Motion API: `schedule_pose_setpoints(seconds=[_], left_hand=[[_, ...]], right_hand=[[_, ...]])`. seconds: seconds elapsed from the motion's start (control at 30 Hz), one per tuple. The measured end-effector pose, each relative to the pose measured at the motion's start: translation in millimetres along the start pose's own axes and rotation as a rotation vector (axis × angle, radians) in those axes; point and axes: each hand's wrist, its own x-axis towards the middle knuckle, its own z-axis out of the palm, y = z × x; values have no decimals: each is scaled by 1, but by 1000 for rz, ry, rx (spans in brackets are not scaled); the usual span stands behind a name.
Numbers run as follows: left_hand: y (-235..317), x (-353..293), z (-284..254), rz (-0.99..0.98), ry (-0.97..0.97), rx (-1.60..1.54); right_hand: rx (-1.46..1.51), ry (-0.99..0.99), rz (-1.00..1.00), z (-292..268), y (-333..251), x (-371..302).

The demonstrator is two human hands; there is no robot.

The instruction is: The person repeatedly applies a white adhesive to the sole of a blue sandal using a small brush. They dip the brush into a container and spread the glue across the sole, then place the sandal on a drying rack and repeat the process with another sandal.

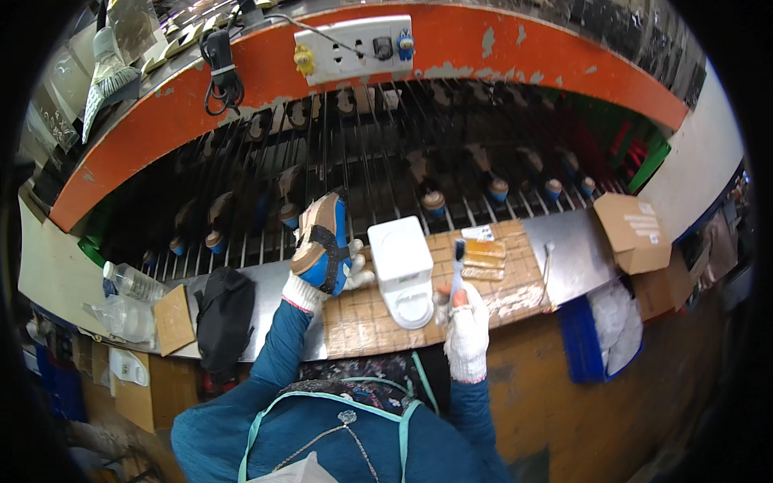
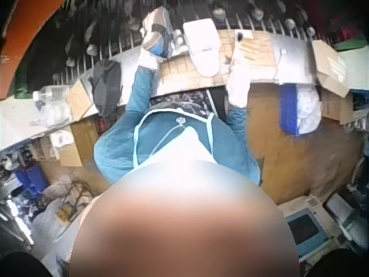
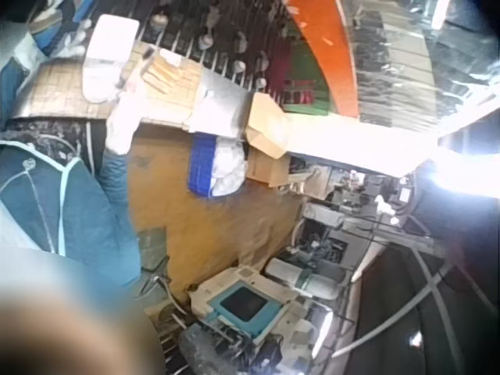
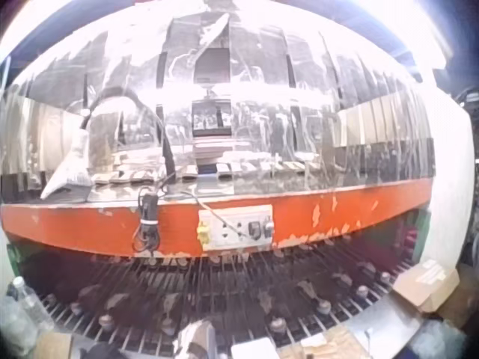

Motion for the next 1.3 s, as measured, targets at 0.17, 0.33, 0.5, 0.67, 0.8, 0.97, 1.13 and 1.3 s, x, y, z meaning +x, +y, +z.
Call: schedule_pose_setpoints(seconds=[0.17, 0.33, 0.5, 0.67, 0.8, 0.97, 1.13, 1.3], left_hand=[[39, 70, -25, -27, 299, -118], [43, 141, -53, 255, 450, -309], [35, 177, -103, 420, 461, -436], [32, 166, -105, 387, 334, -416], [10, 116, -64, 426, 272, -291], [-14, 64, -35, 629, 258, 116], [-6, 55, -41, 602, 245, 152], [-1, 52, -30, 590, 227, 206]], right_hand=[[385, 29, 114, -33, 6, 14], [409, -22, 98, -30, 3, 35], [134, -47, 181, -18, 1, 88], [-881, -15, 13, 6, 23, 192], [-1429, -144, 30, 32, 50, 253], [-1665, -243, 112, 50, 81, 288], [-1382, -94, -51, 22, 80, 303], [-535, 234, 111, -5, 61, 310]])
